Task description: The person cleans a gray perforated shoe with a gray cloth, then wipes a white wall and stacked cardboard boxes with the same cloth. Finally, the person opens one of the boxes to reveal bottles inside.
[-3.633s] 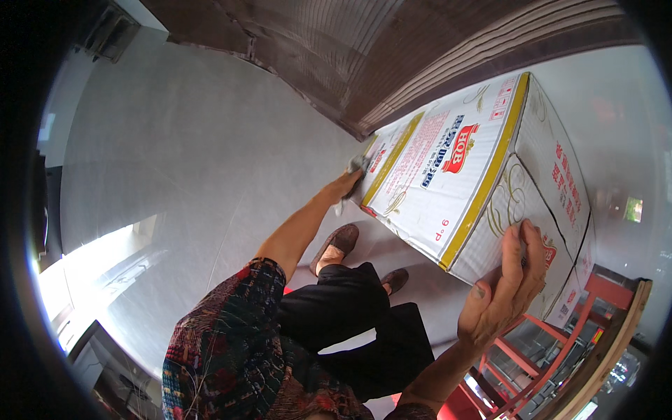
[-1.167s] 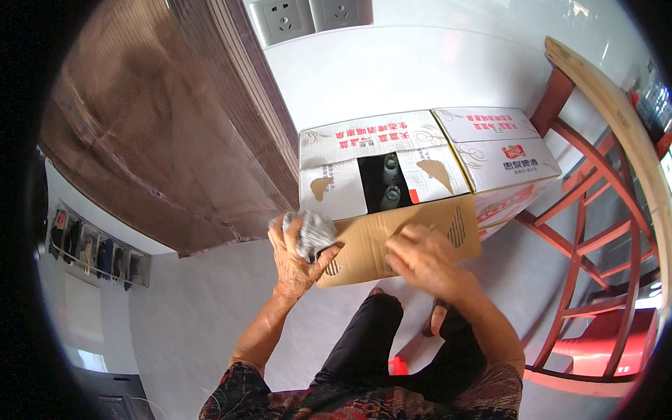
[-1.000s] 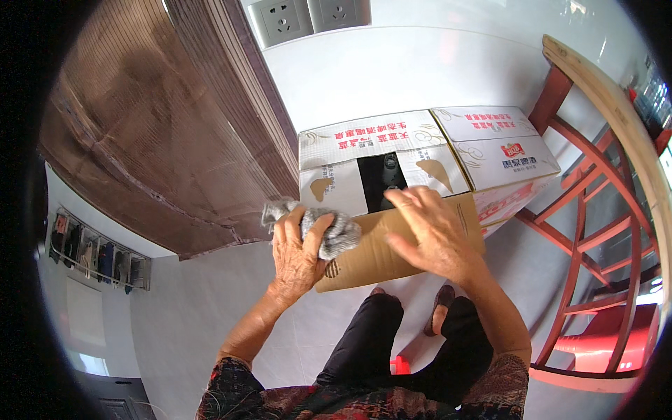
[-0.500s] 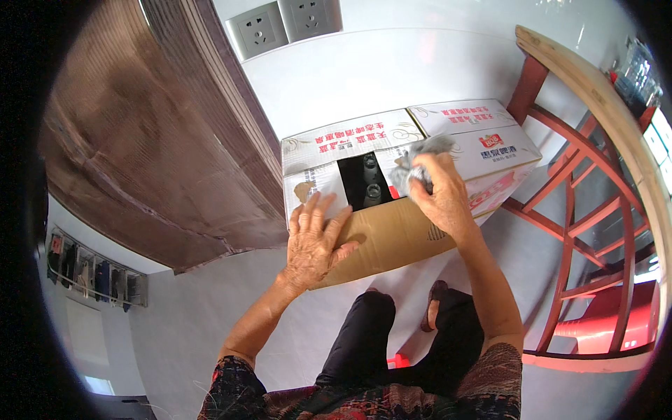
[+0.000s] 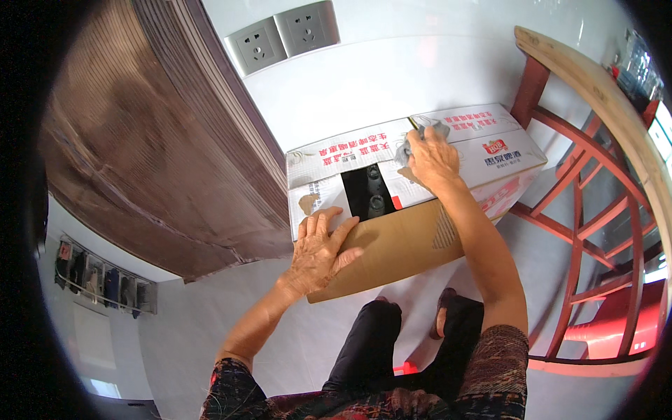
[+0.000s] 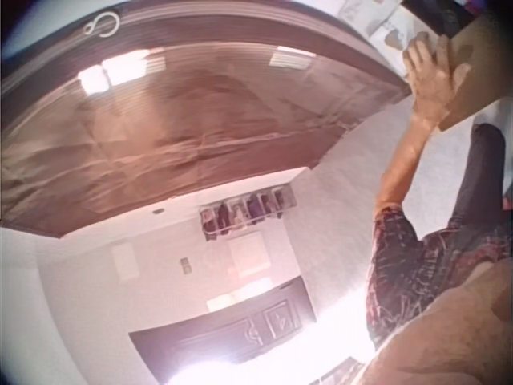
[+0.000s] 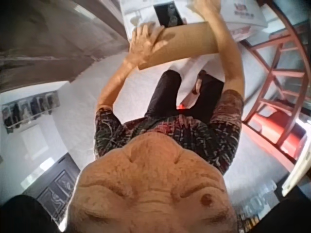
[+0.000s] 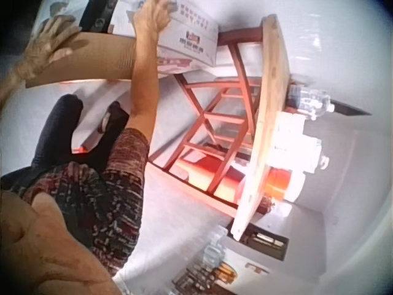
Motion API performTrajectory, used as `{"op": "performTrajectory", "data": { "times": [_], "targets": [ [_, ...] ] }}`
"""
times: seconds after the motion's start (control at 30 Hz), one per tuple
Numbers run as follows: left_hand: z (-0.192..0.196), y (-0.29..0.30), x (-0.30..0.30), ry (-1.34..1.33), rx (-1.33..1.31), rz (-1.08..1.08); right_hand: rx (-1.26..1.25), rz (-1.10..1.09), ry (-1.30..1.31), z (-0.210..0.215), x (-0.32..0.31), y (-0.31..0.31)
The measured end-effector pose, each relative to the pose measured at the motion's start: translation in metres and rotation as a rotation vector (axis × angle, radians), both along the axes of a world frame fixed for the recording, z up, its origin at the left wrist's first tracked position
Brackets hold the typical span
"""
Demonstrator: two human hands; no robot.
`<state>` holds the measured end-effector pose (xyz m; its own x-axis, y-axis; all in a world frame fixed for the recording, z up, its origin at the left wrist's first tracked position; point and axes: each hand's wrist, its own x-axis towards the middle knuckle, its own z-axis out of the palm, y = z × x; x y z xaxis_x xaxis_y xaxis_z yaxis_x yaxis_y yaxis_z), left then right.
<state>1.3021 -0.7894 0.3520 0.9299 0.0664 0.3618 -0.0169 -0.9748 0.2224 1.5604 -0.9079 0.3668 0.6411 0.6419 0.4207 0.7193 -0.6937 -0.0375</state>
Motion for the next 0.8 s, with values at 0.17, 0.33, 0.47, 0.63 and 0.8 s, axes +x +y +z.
{"op": "performTrajectory", "data": {
  "times": [0.17,0.33,0.47,0.63,0.8],
  "targets": [
    [0.012,0.046,0.028,0.047,-0.077,-0.043,-0.016,0.146,0.166,0.016,-0.028,-0.023],
    [0.012,0.086,0.064,-0.005,0.174,-0.041,0.099,0.345,0.163,0.010,-0.063,-0.035],
    [0.018,0.098,0.082,-0.034,0.336,-0.116,0.408,0.331,0.199,-0.001,-0.071,-0.043],
    [0.032,0.114,0.094,-0.272,0.580,-0.210,0.593,0.231,0.200,-0.012,-0.066,-0.043],
    [0.050,0.142,0.119,-0.355,0.628,0.125,0.626,0.247,0.195,-0.014,-0.067,-0.041]
  ]
}}
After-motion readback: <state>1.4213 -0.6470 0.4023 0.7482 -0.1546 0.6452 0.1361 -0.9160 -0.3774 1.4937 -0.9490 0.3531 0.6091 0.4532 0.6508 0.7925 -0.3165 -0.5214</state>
